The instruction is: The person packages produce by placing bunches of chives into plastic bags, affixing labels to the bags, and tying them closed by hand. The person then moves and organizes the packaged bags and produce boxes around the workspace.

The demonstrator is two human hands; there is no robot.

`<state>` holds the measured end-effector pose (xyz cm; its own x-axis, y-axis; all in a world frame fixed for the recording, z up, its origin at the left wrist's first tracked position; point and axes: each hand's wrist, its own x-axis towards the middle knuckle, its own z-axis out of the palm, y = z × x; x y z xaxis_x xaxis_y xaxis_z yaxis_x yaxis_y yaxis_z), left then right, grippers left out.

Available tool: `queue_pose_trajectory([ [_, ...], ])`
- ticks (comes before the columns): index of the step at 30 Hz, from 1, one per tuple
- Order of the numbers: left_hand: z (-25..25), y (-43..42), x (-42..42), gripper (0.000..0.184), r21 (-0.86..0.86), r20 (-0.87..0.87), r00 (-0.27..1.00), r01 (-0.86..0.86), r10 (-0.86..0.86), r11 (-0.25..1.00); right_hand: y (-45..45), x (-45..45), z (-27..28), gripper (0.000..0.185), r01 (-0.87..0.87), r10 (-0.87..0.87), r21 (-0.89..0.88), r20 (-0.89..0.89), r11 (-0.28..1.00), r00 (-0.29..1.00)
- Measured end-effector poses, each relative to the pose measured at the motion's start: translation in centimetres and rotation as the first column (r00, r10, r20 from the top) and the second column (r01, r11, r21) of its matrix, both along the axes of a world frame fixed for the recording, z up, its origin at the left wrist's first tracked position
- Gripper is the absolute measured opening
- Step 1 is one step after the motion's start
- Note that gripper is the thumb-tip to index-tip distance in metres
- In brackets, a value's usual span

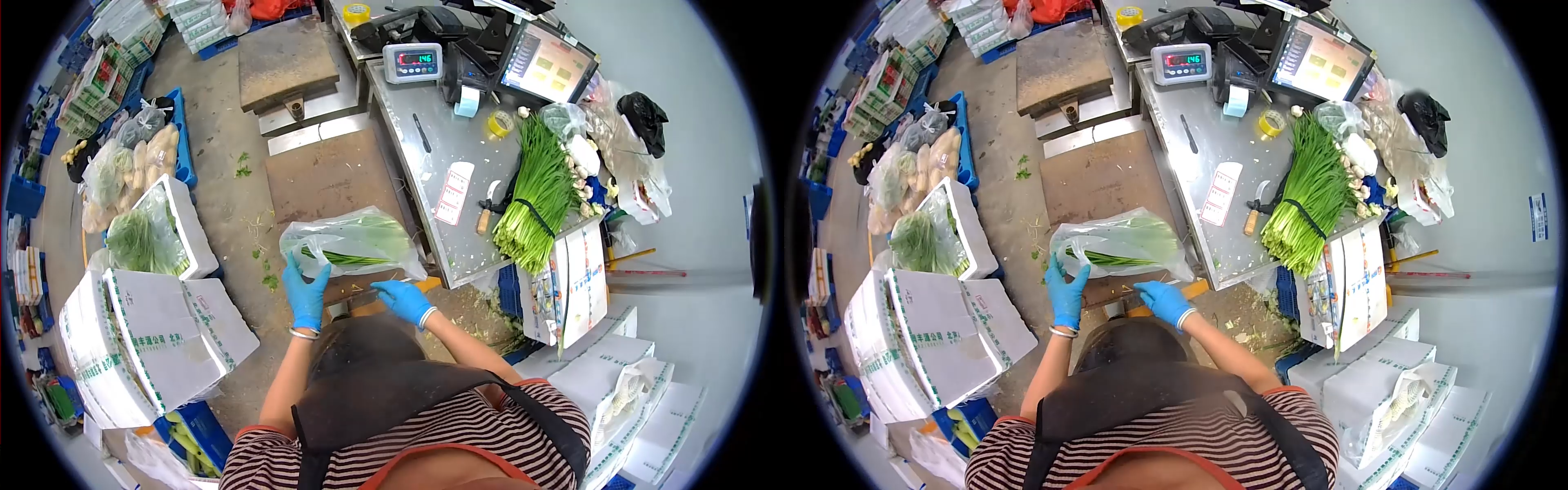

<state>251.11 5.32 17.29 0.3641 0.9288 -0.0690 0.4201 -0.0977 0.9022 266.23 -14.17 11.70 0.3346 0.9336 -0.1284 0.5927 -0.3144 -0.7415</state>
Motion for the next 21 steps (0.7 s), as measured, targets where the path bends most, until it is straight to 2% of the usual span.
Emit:
queue_pose_trajectory([
  [3, 1.3, -1.2, -0.2, 0.073, 0.109, 0.013, 0.995, -0.099, 0.098, 0.989, 0.4, 0.4, -1.8, 0.028, 0.006, -0.008, 0.032, 0.067, 0.999, 0.998],
  [6, -0.2, -1.5, -0.6, 0.066, 0.172, -0.212, 0.965, -0.118, 0.154, 0.978, 2.0, 1.3, -3.1, 0.027, -0.004, 0.001, 0.023, 0.135, 1.000, 0.991],
  [8, -0.5, -1.7, 0.9, 0.059, 0.171, -0.268, 0.960, -0.030, 0.076, 0.985, 3.7, 1.6, -5.2, 0.027, -0.005, 0.000, 0.025, 0.175, 1.000, 0.984],
  [9, -0.9, -1.3, 1.8, 0.055, 0.162, -0.305, 0.952, 0.020, 0.031, 0.987, 5.1, 2.1, -5.6, 0.028, -0.036, 0.040, -0.029, 0.150, 0.999, 0.988],
  [10, -3.6, -0.2, 2.4, 0.048, 0.027, -0.220, 0.971, 0.100, -0.092, 0.995, 6.8, 2.8, -6.4, 0.030, -0.069, 0.079, -0.088, 0.112, 0.994, 0.991],
  [11, -6.5, 0.7, 2.8, 0.041, -0.112, -0.126, 0.972, 0.182, -0.196, 0.977, 7.9, 3.5, -10.4, 0.032, -0.047, 0.047, -0.006, 0.091, 0.999, 0.995],
  [12, -5.7, 1.6, 3.7, 0.027, -0.346, 0.165, 0.957, 0.282, -0.238, 0.895, 9.0, 4.5, -10.8, 0.035, 0.025, -0.036, -0.101, -0.117, 0.995, 0.992],
  [13, -4.4, 1.8, 4.5, 0.015, -0.483, 0.354, 0.935, 0.212, -0.032, 0.849, 9.3, 5.8, -14.8, 0.034, 0.010, -0.010, 0.055, -0.001, 0.998, 1.000],
  [14, -5.1, 3.0, 4.2, 0.011, -0.542, 0.401, 0.916, 0.221, 0.017, 0.811, 10.0, 7.2, -17.5, 0.037, 0.040, 0.003, -0.170, 0.248, 0.985, 0.969],
  [15, -4.2, 3.7, 3.7, 0.011, -0.499, 0.392, 0.920, 0.216, -0.004, 0.839, 8.9, 8.8, -21.7, 0.039, 0.158, -0.127, -0.210, 0.155, 0.965, 0.980],
  [16, -4.3, 4.0, 2.7, 0.011, -0.538, 0.391, 0.920, 0.199, 0.034, 0.819, 7.2, 9.5, -24.9, 0.041, 0.269, -0.259, -0.260, 0.072, 0.927, 0.963],
  [18, -4.8, 5.0, 1.0, 0.011, -0.601, 0.402, 0.909, 0.174, 0.107, 0.780, 7.4, 9.7, -12.7, 0.045, 0.298, -0.395, -0.545, -0.067, 0.784, 0.916],
  [21, -6.2, 5.5, -0.6, 0.012, -0.586, 0.391, 0.918, 0.194, 0.065, 0.787, 6.6, 8.8, -13.4, 0.035, 0.235, -0.278, -0.429, -0.039, 0.872, 0.960],
])
